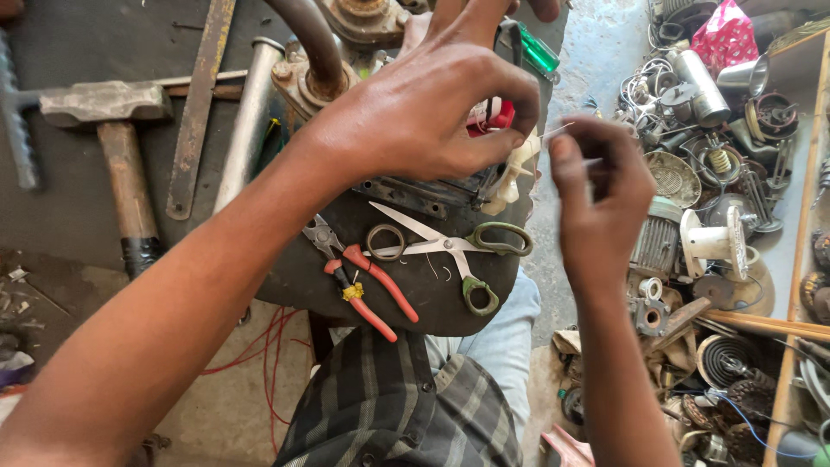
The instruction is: The person manipulates wires and small components on a workbench, using pliers and scissors to cut and adjust parts of an electrical device. Another person works nearby on a similar component.
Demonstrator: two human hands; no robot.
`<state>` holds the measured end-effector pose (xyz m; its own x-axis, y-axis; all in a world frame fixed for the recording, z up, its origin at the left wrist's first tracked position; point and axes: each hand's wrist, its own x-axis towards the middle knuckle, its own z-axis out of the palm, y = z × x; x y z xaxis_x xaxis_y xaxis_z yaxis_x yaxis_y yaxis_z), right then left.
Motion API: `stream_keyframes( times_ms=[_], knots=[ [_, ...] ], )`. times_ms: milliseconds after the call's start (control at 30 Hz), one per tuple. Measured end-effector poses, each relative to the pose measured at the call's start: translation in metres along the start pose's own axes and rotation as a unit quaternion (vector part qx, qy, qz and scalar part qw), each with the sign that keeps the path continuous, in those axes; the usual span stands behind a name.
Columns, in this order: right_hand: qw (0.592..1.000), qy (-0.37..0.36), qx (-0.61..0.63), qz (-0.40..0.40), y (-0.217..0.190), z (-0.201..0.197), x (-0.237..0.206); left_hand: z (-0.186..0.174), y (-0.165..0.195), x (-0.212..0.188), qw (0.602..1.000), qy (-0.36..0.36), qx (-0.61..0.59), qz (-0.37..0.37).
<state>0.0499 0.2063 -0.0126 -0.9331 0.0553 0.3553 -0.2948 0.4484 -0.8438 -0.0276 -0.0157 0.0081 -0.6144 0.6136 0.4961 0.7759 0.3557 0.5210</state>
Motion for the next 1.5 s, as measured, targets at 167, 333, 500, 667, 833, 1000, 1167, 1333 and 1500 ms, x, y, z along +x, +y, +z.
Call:
stream_keyframes(
  times_ms=[167,333,500,667,833,1000,1167,1333,1500],
  knots=[
    [0.863,0.073,-0.357,-0.35,0.002,0.004,-0.006,0.004,-0.007,-0.001,0.999,-0.004,-0.019,0.028],
    [0.86,0.072,-0.353,-0.362,0.011,0.007,-0.003,-0.001,-0.002,-0.003,0.999,0.031,-0.007,0.039],
    [0.928,0.032,-0.259,-0.267,0.017,0.008,-0.004,-0.006,0.005,-0.001,1.0,0.016,0.004,0.025],
    [0.942,-0.111,0.26,0.181,0.016,-0.002,0.026,-0.007,0.008,0.0,1.0,0.008,0.001,0.027],
    [0.94,-0.123,0.232,0.219,0.001,-0.008,0.029,-0.008,0.007,-0.001,0.999,0.009,0.019,0.025],
    [0.984,0.005,-0.12,-0.131,-0.005,-0.005,-0.001,-0.004,0.002,0.002,1.0,-0.002,-0.018,0.018],
    [0.865,0.037,-0.345,-0.362,0.005,-0.006,-0.001,0.001,-0.002,0.0,1.0,-0.023,-0.009,-0.002],
    [0.874,0.052,-0.334,-0.349,0.013,0.004,-0.001,-0.001,-0.003,-0.001,1.0,-0.009,-0.005,0.013],
    [0.934,0.023,-0.246,-0.26,0.017,0.009,-0.002,-0.003,0.0,-0.001,0.999,0.016,-0.009,0.041]
  ],
)
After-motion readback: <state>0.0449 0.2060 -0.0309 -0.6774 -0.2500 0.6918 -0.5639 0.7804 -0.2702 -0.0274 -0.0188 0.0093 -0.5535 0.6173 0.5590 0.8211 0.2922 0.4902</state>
